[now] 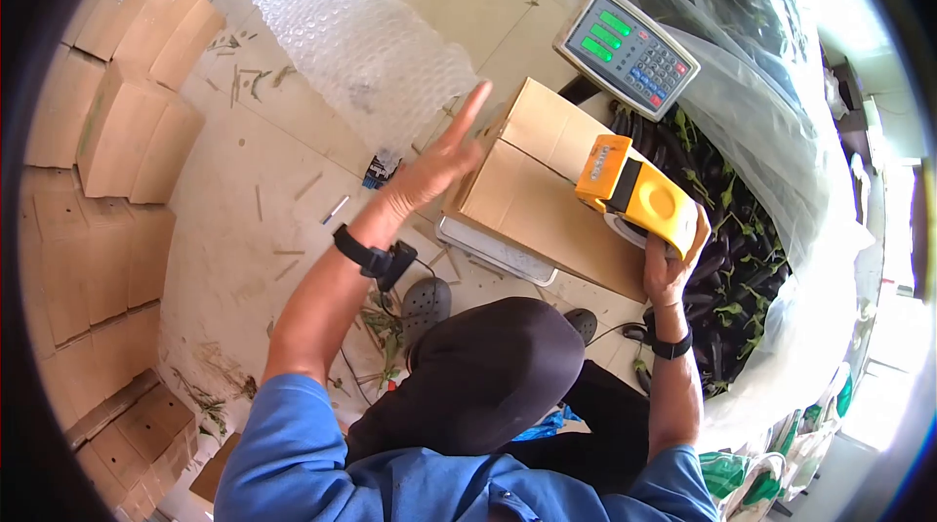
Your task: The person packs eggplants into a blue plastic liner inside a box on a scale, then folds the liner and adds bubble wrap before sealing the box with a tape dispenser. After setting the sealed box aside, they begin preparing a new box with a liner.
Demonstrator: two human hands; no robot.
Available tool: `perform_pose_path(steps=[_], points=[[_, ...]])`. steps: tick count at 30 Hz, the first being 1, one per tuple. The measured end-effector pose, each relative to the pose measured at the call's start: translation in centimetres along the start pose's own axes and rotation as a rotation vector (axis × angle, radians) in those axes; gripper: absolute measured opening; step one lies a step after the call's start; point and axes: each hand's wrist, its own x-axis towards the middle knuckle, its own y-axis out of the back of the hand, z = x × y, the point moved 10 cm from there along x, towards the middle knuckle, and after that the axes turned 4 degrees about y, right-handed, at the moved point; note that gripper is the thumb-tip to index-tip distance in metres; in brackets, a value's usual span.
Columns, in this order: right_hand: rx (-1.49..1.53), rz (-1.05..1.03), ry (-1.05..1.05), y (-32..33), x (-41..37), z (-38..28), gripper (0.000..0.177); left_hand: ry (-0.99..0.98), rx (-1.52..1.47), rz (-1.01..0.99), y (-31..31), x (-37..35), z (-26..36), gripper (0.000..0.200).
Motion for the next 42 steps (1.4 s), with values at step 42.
perform_pose_path(steps=[42], points=[[-0.299, -0.477, 0.211, -3.3, -8.2, 16.7, 0.052, -0.407, 1.471, -0.634, -32.9, 3.8, -0.1, 0.084]])
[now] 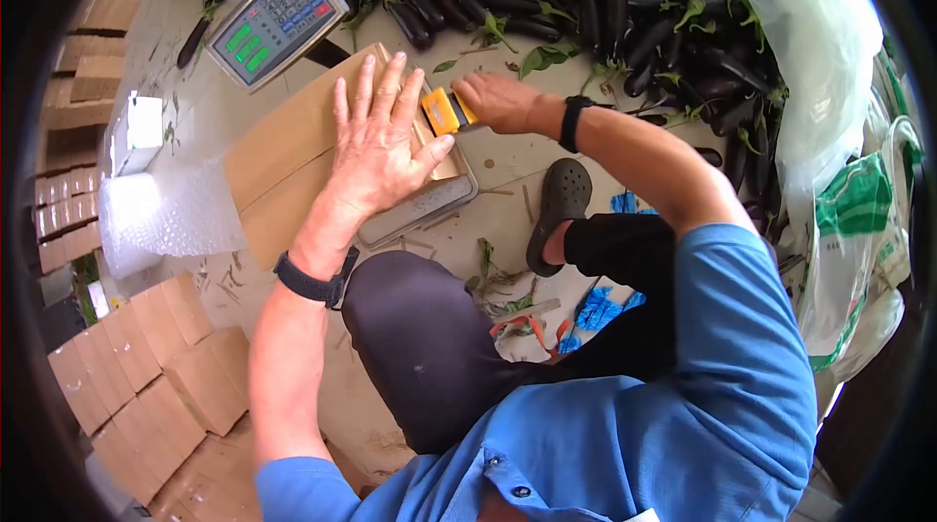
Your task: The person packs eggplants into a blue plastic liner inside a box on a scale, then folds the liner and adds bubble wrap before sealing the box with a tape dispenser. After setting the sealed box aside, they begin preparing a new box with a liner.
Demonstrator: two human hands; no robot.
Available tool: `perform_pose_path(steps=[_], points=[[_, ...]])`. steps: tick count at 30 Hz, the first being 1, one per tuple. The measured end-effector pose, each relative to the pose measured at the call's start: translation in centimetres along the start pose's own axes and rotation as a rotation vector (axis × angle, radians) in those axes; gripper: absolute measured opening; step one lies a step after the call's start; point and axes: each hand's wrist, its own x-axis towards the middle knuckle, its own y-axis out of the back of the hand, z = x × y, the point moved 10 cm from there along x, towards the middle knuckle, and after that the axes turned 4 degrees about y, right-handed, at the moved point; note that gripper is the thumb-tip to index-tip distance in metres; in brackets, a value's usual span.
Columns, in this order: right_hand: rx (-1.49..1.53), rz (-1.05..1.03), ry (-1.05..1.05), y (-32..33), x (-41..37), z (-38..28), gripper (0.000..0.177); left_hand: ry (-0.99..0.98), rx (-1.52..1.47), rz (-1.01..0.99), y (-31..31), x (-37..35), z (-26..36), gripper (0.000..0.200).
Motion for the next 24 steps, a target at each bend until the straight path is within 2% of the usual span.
perform_pose_path(steps=[1, 3, 4, 6, 8, 10, 12, 14, 16, 18, 20, 21, 22, 23, 24], points=[[0.002, 0.015, -0.009, -1.7, -0.2, 0.4, 0.052, -0.014, 0.01, -0.004, 0.2, 0.0, 0.2, 0.084], [-0.29, -0.114, -0.061, -5.7, -0.2, 1.6, 0.035, -0.002, 0.014, -0.028, 0.1, 0.1, 0.2, 0.081], [-0.286, -0.11, -0.07, -5.2, 0.4, 1.6, 0.035, -0.01, 0.016, -0.034, -0.1, 0.1, -0.1, 0.081], [-0.345, -0.092, 0.023, -2.7, 2.4, -1.1, 0.019, -0.009, 0.03, -0.021, -0.2, -0.8, -0.9, 0.074], [-0.562, -0.411, 0.001, -2.0, 5.0, -4.2, 0.019, -0.022, 0.049, -0.031, -0.2, -0.5, -0.8, 0.067], [-0.705, -0.52, 0.029, -2.5, 6.9, -6.7, 0.026, 0.027, -0.068, -0.048, 0.0, -0.5, -1.7, 0.064], [-0.564, -0.487, -0.005, -6.2, 6.0, -4.7, 0.023, 0.033, -0.128, 0.004, 0.6, -0.5, -2.2, 0.061], [-0.44, -0.499, -0.112, -11.0, 4.0, -0.7, 0.023, 0.094, -0.414, 0.042, 1.3, -0.5, -3.3, 0.06], [-0.097, -0.487, -0.335, -9.3, -0.2, 3.0, 0.022, 0.126, -0.427, 0.102, 1.8, -1.3, -4.3, 0.06], [0.078, -0.616, -0.441, -11.9, -4.1, 7.1, 0.028, 0.208, -0.637, 0.128, 2.6, -1.7, -5.6, 0.062], [0.209, -0.482, -0.54, -11.8, -7.7, 9.4, 0.037, 0.198, -0.52, 0.102, 4.4, -2.6, -6.4, 0.064], [0.207, -0.486, -0.537, -12.8, -8.6, 9.5, 0.037, 0.256, -0.304, 0.133, 5.9, -3.8, -8.1, 0.064], [0.121, -0.26, -0.749, -12.0, -9.9, 11.3, 0.041, 0.313, -0.087, 0.16, 7.1, -5.4, -10.2, 0.065], [0.031, -0.024, -0.953, -10.5, -11.4, 12.6, 0.045, 0.408, -0.109, 0.173, 7.4, -7.6, -14.8, 0.062], [0.238, 0.079, -0.911, -9.5, -9.9, 11.7, 0.049, 0.503, -0.13, 0.184, 7.2, -10.5, -19.9, 0.061]])
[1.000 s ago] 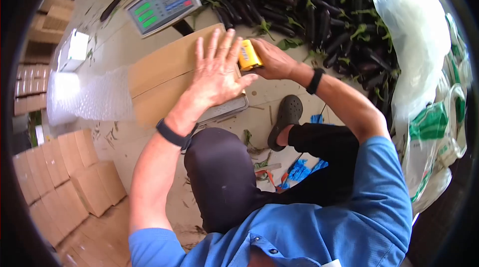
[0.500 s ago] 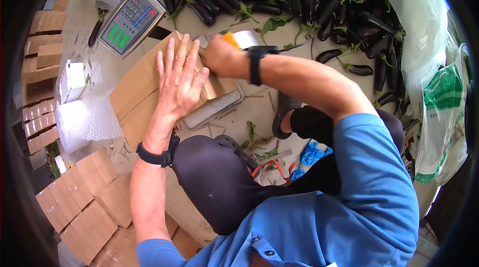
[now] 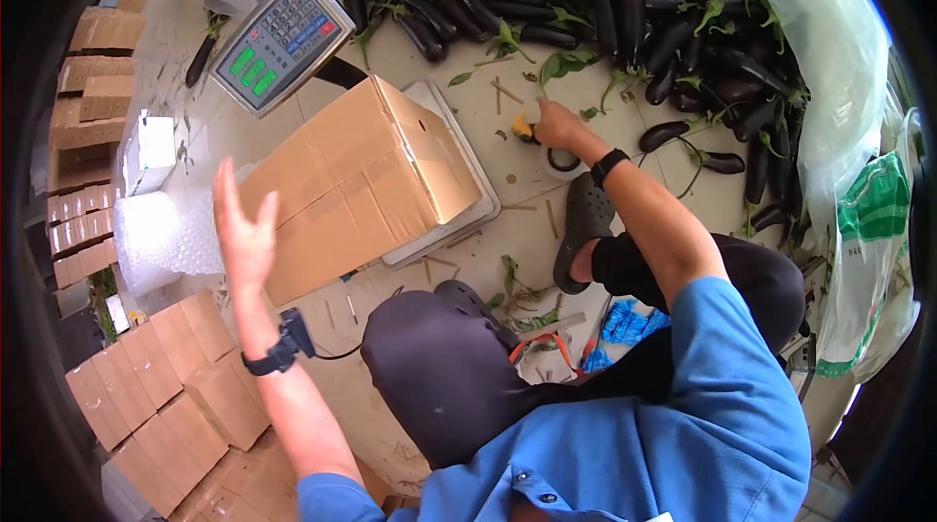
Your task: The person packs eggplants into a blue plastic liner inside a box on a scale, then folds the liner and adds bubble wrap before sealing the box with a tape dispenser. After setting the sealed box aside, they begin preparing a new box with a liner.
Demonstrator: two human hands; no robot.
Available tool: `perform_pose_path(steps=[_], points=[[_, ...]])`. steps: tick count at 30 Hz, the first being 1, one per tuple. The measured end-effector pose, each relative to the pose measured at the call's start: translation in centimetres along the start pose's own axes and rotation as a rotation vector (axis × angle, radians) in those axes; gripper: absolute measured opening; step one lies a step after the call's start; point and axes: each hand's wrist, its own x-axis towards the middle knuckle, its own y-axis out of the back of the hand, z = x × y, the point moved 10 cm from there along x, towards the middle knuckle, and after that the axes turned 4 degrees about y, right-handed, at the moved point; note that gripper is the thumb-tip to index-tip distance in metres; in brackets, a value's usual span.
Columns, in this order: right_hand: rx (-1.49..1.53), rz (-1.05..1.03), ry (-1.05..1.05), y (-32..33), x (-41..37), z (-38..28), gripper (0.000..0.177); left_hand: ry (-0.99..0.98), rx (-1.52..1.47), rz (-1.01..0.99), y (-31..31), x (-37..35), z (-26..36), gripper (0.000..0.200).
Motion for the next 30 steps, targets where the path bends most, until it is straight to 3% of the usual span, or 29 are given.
perform_pose_path(steps=[1, 2, 3, 5, 6, 9, 11, 14, 16, 18, 21, 23, 24, 26, 27, 28, 30], points=[[0.222, -0.002, 0.039, 1.7, 0.3, -3.4, 0.054, 0.193, -0.473, -0.023, -0.8, -0.8, -6.4, 0.061], [0.645, -0.109, -0.018, 1.4, 0.5, -7.4, 0.063, 0.386, -0.947, -0.049, -2.7, -2.1, -10.9, 0.062], [0.796, -0.094, 0.037, 3.2, -0.8, -13.1, 0.071, 0.392, -0.951, -0.055, -3.6, -3.3, -10.4, 0.062], [1.032, 0.026, 0.376, 6.1, -3.7, -23.3, 0.077, 0.668, -1.68, -0.079, -8.5, -6.3, -8.7, 0.047], [1.01, 0.113, 0.516, 7.8, -5.0, -26.6, 0.077, 0.738, -1.814, -0.074, -10.9, -7.5, -8.8, 0.045], [1.103, 0.056, 0.442, 1.0, -2.2, -22.8, 0.073, 0.818, -1.819, -0.115, -17.5, -10.9, -10.8, 0.041], [1.118, -0.028, 0.232, -5.3, -0.3, -18.5, 0.073, 0.853, -1.758, -0.158, -20.4, -12.0, -12.3, 0.038], [1.037, -0.117, 0.109, -8.2, 1.0, -15.8, 0.076, 0.862, -1.654, -0.239, -22.5, -12.1, -13.9, 0.035], [0.954, -0.077, 0.108, -7.5, 2.0, -15.3, 0.078, 0.859, -1.578, -0.289, -22.6, -12.2, -15.4, 0.033], [0.611, -0.302, 0.156, -7.0, 2.9, -15.0, 0.079, 0.859, -1.511, -0.337, -22.5, -13.1, -16.6, 0.032], [0.514, -0.594, 0.052, -5.7, -0.7, -14.7, 0.066, 0.861, -1.41, -0.431, -22.5, -15.3, -18.5, 0.031], [0.427, -0.697, -0.006, -3.7, -4.2, -15.7, 0.045, 0.859, -1.337, -0.501, -22.9, -16.9, -19.5, 0.031], [0.591, -0.553, -0.067, -4.4, -4.2, -14.7, 0.038, 0.857, -1.295, -0.53, -23.0, -17.9, -19.9, 0.032], [0.61, -0.643, -0.267, -1.7, -7.5, -16.6, 0.035, 0.867, -1.188, -0.59, -22.9, -19.0, -19.4, 0.033], [0.407, -0.754, -0.13, -3.4, -6.6, -15.6, 0.037, 0.985, -1.07, -0.604, -23.2, -19.9, -19.3, 0.033], [0.551, -0.684, -0.154, -2.5, -6.4, -15.7, 0.039, 1.1, -0.942, -0.626, -22.8, -21.0, -18.7, 0.036], [-0.014, -0.753, -0.014, 1.2, -6.3, -17.1, 0.041, 1.038, -0.925, -0.603, -21.8, -20.2, -18.5, 0.031]])
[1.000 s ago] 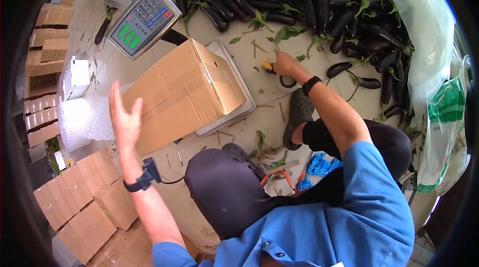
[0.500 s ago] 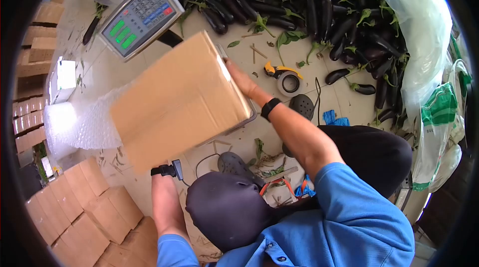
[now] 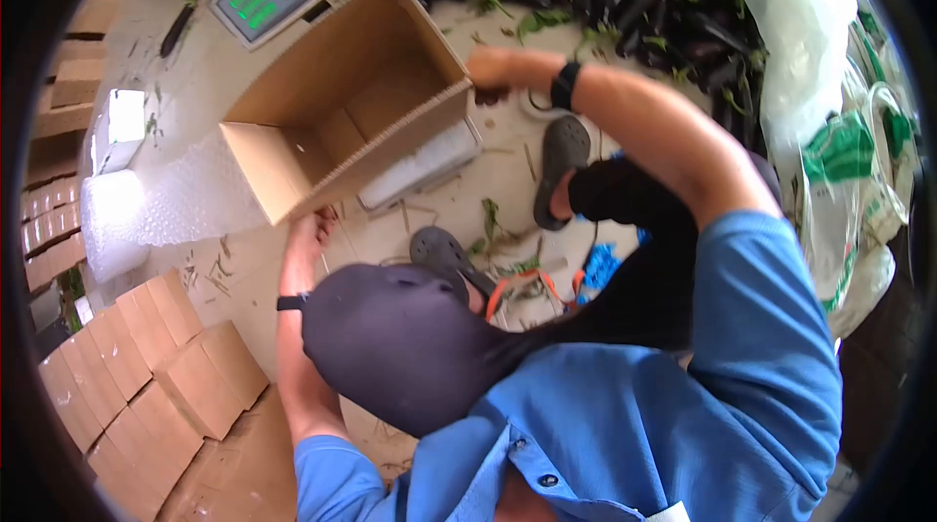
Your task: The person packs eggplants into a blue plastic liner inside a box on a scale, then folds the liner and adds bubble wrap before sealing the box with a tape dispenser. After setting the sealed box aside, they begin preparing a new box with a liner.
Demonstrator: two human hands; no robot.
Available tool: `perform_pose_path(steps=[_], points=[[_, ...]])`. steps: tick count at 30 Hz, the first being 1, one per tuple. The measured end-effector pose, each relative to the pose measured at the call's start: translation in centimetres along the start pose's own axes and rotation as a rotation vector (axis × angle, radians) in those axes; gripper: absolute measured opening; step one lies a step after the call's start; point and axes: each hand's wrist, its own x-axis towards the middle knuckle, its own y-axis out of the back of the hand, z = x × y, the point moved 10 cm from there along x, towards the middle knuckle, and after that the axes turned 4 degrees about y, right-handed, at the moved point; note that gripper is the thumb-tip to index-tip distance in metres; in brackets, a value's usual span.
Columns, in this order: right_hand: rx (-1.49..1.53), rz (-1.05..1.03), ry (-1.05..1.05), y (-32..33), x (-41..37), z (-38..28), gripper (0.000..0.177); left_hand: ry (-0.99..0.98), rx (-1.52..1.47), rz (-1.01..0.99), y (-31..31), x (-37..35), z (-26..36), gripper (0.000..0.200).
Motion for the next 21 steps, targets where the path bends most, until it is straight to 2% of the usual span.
perform_pose_path(steps=[1, 3, 4, 6, 8, 9, 10, 11, 12, 14, 15, 16, 18, 19, 20, 21], points=[[0.163, 0.009, -0.008, 1.3, -0.4, 1.2, 0.04, -0.052, 0.003, 0.043, 0.7, -0.7, 0.7, 0.029], [-0.155, -0.037, 0.033, 5.0, -5.8, 0.9, 0.04, -0.108, -0.044, 0.093, 1.3, -2.9, 3.0, 0.022], [-0.267, -0.061, -0.05, 6.4, -7.8, 2.9, 0.038, -0.112, -0.09, 0.102, 1.8, -4.0, 3.6, 0.019], [-0.25, 0.04, -0.066, 9.0, -12.8, 7.3, 0.033, -0.194, -0.081, 0.104, 5.9, -1.9, 3.2, 0.019], [-0.109, 0.116, -0.088, 8.7, -15.1, 15.1, 0.028, -0.295, -0.026, 0.255, 11.6, -2.6, 3.8, 0.028], [-0.064, 0.115, -0.021, 6.6, -17.3, 17.3, 0.027, -0.411, -0.164, 0.366, 12.1, -6.5, 6.1, 0.036], [-0.021, 0.11, 0.052, 3.6, -19.3, 19.1, 0.026, -0.397, -0.065, 0.548, 10.9, -11.4, 9.1, 0.042], [0.021, 0.005, -0.015, -1.0, -19.8, 22.5, 0.025, -0.382, -0.074, 0.598, 8.2, -16.7, 11.3, 0.045], [0.065, -0.102, -0.074, -6.0, -19.8, 26.0, 0.024, -0.583, -0.044, 0.507, 14.0, -14.5, 12.1, 0.042], [-0.058, -0.23, -0.315, -14.8, -20.7, 32.7, 0.021, -0.689, 0.015, 0.563, 10.9, -20.4, 17.4, 0.038], [-0.154, -0.082, -0.256, -16.9, -20.6, 34.5, 0.02, -0.704, 0.02, 0.476, 13.4, -19.4, 19.0, 0.034], [-0.255, 0.067, -0.196, -18.4, -20.9, 35.8, 0.02, -0.705, 0.033, 0.471, 12.2, -20.3, 20.5, 0.034], [-0.246, 0.176, -0.364, -20.8, -21.8, 39.7, 0.019, -0.721, 0.294, 0.22, 5.8, -23.7, 24.0, 0.032], [-0.173, 0.335, -0.465, -20.9, -22.3, 41.3, 0.017, -0.695, 0.437, 0.134, 3.0, -24.8, 24.7, 0.034], [-0.036, 0.52, -0.556, -20.5, -22.9, 42.5, 0.022, -0.7, 0.44, 0.142, 0.7, -26.4, 25.4, 0.034], [-0.012, 0.635, -0.599, -20.3, -22.9, 43.0, 0.024, -0.691, 0.604, 0.093, -2.9, -27.7, 25.5, 0.034]])
